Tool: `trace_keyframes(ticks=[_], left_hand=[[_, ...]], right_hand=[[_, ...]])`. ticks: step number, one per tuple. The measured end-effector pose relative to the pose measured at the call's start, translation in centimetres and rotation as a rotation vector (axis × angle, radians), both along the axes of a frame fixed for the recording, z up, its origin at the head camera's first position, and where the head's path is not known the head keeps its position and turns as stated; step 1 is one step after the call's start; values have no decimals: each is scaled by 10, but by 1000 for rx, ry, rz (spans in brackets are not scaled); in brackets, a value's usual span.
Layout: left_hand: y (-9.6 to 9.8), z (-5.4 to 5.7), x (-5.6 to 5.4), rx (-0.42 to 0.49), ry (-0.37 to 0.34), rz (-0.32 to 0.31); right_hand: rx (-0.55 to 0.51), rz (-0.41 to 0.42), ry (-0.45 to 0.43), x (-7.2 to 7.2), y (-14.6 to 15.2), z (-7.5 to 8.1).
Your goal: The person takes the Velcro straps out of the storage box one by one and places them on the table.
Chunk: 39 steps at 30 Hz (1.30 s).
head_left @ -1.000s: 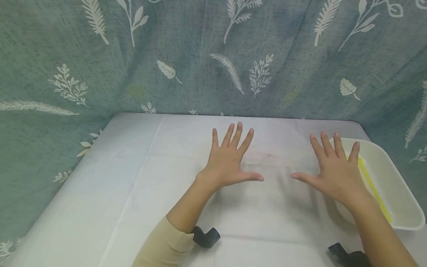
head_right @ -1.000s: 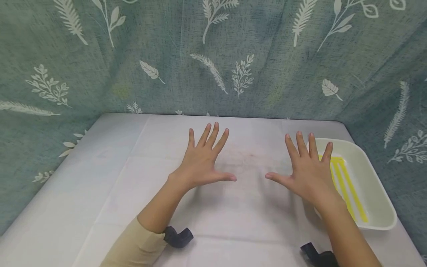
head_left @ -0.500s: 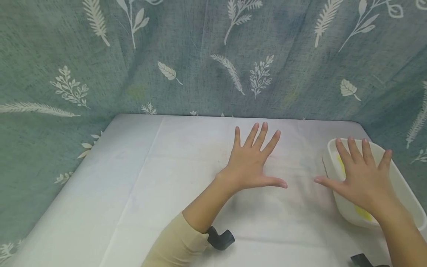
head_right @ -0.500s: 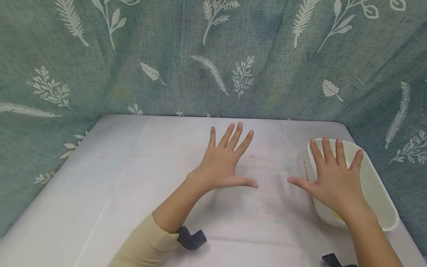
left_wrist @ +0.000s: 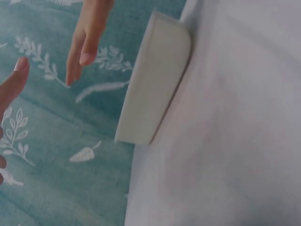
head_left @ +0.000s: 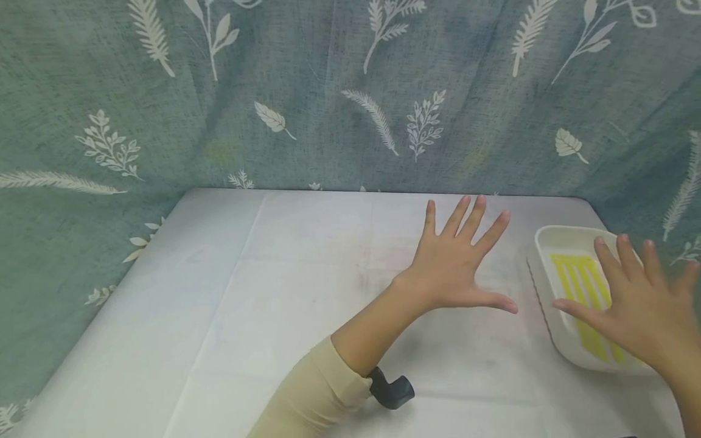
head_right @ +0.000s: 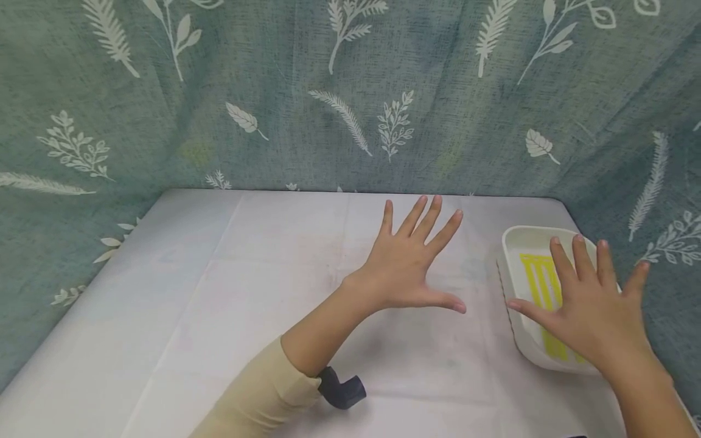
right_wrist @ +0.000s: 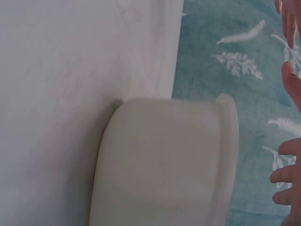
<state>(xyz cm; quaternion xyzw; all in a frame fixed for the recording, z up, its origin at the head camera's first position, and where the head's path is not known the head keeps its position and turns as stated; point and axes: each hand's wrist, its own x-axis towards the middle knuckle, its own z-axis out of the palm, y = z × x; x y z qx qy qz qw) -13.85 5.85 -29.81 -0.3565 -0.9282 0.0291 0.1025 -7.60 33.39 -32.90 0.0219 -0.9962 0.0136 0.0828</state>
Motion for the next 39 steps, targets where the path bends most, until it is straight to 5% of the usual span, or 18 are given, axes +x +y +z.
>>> trace_keyframes(ticks=[4, 12, 21, 26, 31, 39], left_hand=[[13, 1, -1, -21, -14, 6], [38, -1, 2, -35, -76, 6], [68, -19, 3, 169, -308, 32], [83, -29, 10, 315, -476, 52], [91, -42, 16, 476, -667, 80], [97, -73, 18, 762, -869, -9]], right_hand=[[-37, 4, 46, 4, 11, -2], [-115, 93, 374, 8, 30, -16], [-183, 203, 588, 1, 59, -38], [-254, 200, 546, 3, 70, -44], [-319, 92, 332, 13, 78, -47], [-314, -68, 98, 15, 97, -59]])
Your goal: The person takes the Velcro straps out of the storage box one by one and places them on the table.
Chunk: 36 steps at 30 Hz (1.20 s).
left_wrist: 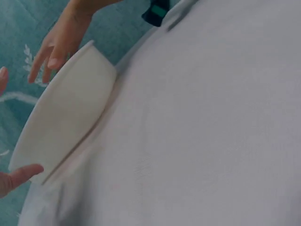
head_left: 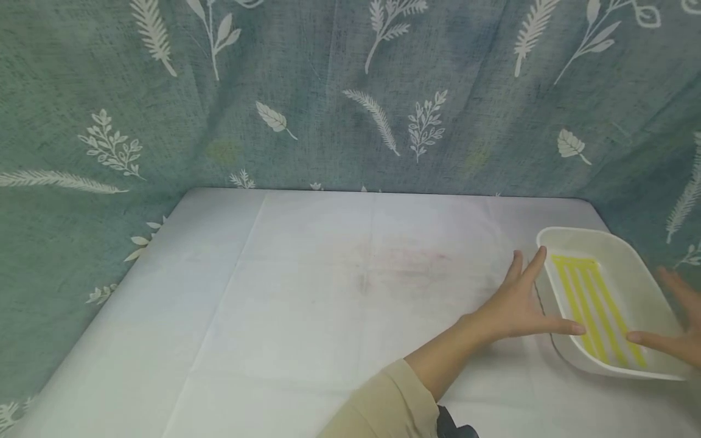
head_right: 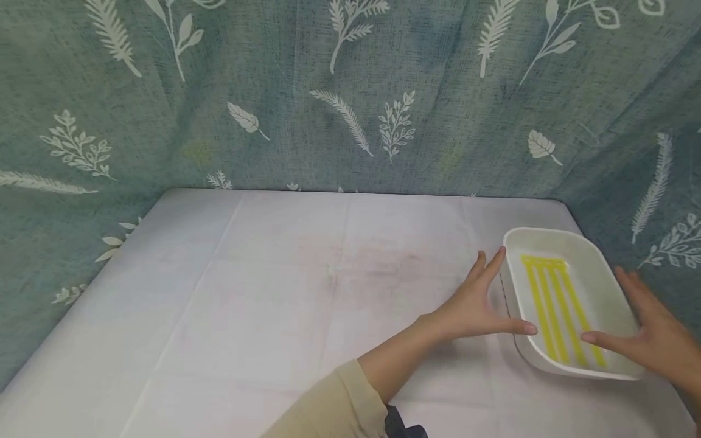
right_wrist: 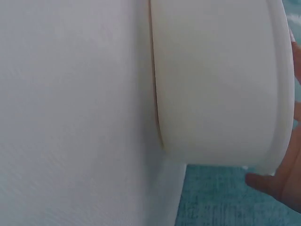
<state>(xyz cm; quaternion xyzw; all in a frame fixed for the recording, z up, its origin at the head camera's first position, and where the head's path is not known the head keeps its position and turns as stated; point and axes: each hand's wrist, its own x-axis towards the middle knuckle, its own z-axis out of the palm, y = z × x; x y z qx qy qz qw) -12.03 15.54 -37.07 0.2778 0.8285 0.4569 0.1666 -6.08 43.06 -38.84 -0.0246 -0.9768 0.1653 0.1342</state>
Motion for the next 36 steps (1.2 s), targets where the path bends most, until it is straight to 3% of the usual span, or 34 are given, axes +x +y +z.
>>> trace_keyframes(ticks=[4, 8, 14, 22, 27, 31, 34, 36], left_hand=[[6, -10, 1, 42, -67, 14], [13, -16, 3, 78, -147, 23], [22, -23, 9, 172, -307, 46], [28, -26, 10, 249, -402, 82], [28, -30, 6, 323, -509, 109], [24, -35, 2, 337, -527, 62], [20, -38, 0, 275, -431, 30], [17, -40, -2, 243, -376, 9]], right_hand=[[-5, -57, -95, -3, 19, -12], [-30, -12, -192, -7, 37, -22], [-91, -31, -218, -7, 49, -33], [-215, 49, -298, 0, 55, -40], [-280, 159, -261, 3, 63, -49], [-362, 304, -228, 2, 74, -54], [-594, 432, -277, 0, 81, -58], [-691, 444, -345, 0, 85, -61]])
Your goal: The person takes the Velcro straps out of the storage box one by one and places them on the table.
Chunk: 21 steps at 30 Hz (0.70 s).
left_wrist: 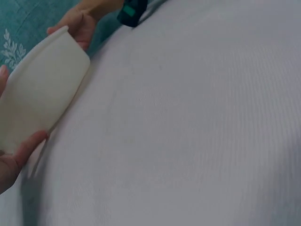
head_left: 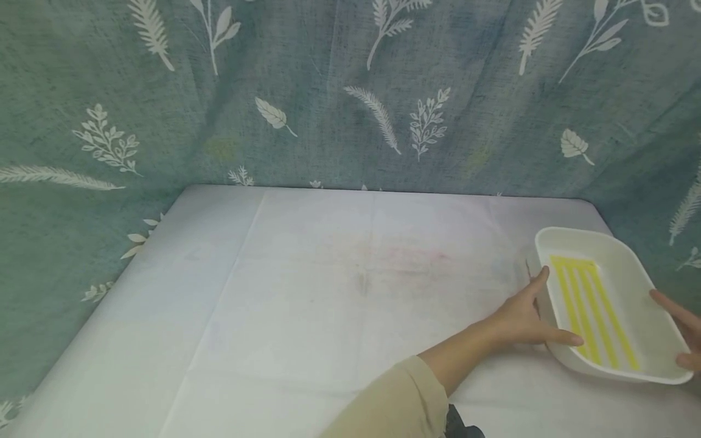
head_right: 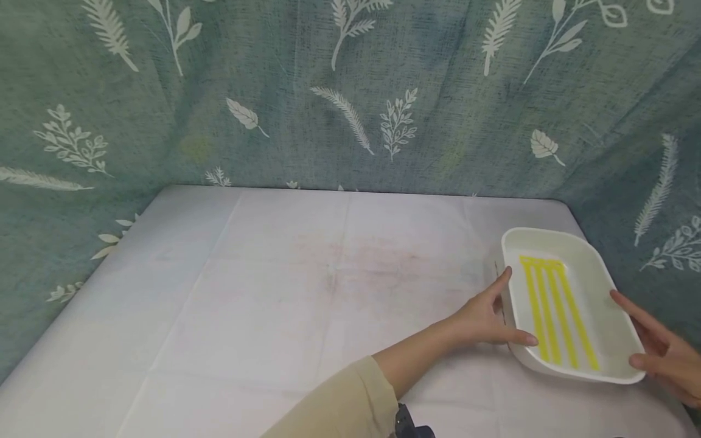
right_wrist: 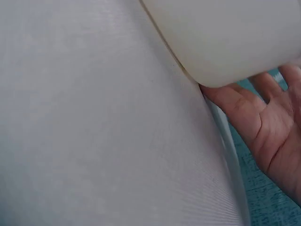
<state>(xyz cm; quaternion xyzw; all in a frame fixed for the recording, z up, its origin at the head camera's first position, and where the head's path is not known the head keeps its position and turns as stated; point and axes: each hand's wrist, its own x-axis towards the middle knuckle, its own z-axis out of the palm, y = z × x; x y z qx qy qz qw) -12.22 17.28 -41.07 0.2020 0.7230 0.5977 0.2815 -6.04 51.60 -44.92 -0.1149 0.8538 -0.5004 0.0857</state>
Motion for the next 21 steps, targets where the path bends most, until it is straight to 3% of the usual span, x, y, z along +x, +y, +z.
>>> trace_keyframes(ticks=[2, 4, 6, 11, 14, 19, 21], left_hand=[[-3, -1, -1, -25, 50, -21], [-6, 0, -2, 3, 31, -46], [-8, 0, -3, 27, 14, -61], [-12, 2, -2, 44, -38, -65], [-14, 2, -2, 32, -72, -49], [-22, 1, -2, 39, -78, -29], [-25, 1, -3, 36, -71, -26]], right_hand=[[-24, -5, -65, 0, 2, -3], [29, -29, -90, 1, 2, -5], [-33, -33, -116, 1, 2, -7], [-374, 63, -126, -2, -2, -10], [-471, 107, -187, -3, -4, -7], [-436, 27, -314, -2, -7, -3], [-373, -35, -318, -1, -13, -3]])
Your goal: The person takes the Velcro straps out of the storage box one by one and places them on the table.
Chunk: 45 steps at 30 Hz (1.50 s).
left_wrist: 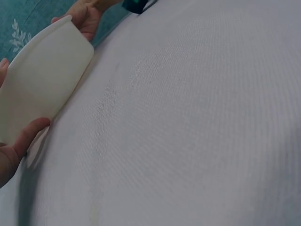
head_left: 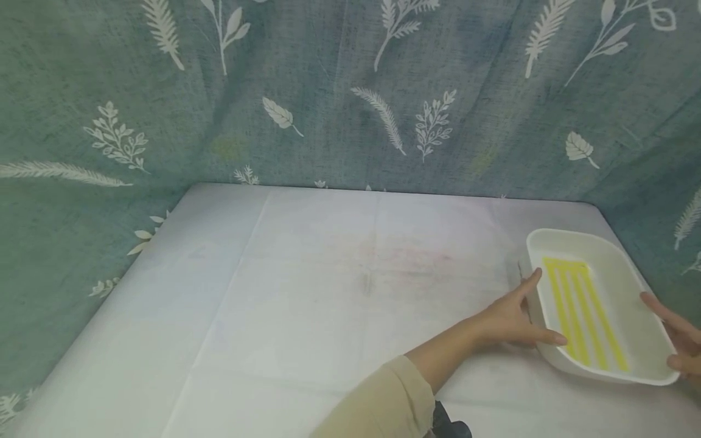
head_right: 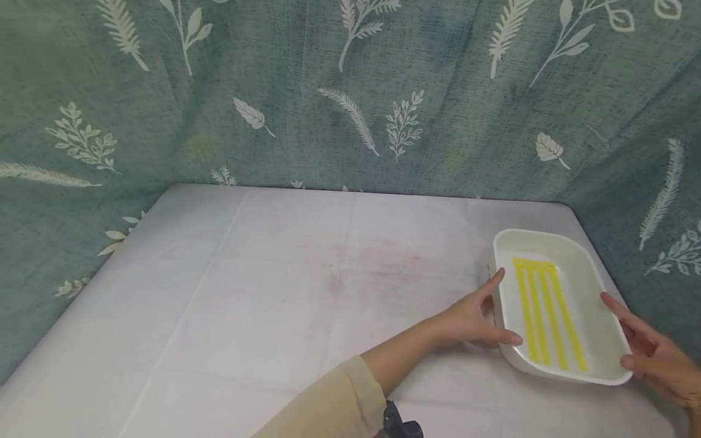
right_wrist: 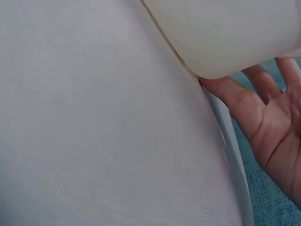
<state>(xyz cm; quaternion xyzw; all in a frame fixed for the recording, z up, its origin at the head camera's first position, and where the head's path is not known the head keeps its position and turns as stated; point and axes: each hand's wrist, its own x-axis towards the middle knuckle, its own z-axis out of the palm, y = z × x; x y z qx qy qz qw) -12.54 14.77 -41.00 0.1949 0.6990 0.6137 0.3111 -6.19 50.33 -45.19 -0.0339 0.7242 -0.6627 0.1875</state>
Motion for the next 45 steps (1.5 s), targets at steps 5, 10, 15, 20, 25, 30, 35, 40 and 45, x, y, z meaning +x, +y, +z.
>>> trace_keyframes(ticks=[5, 10, 15, 20, 25, 30, 35, 40, 45], left_hand=[[-8, 3, -3, -33, 16, 18], [-13, 1, -6, 25, -17, 20], [-18, -1, -9, 80, -22, 2], [-26, -1, -11, 95, 4, -9], [-34, -2, -11, 117, -31, -20], [-41, -4, -12, 135, -48, -30], [-46, -4, -13, 140, -45, -24], [-54, -6, -12, 131, -75, -3], [-58, -5, -13, 143, -87, 11]], right_hand=[[41, -37, -21, 0, -14, 8], [98, -34, 27, -1, -30, 16], [172, -11, 88, -4, -38, 19], [-6, 60, 177, -8, -42, 17], [9, 31, 185, -8, -50, 12], [-6, -30, 141, -8, -59, 10], [-75, 46, 208, -9, -67, 15], [-71, 83, 212, -10, -75, 17], [-9, 26, 183, -10, -81, 20]])
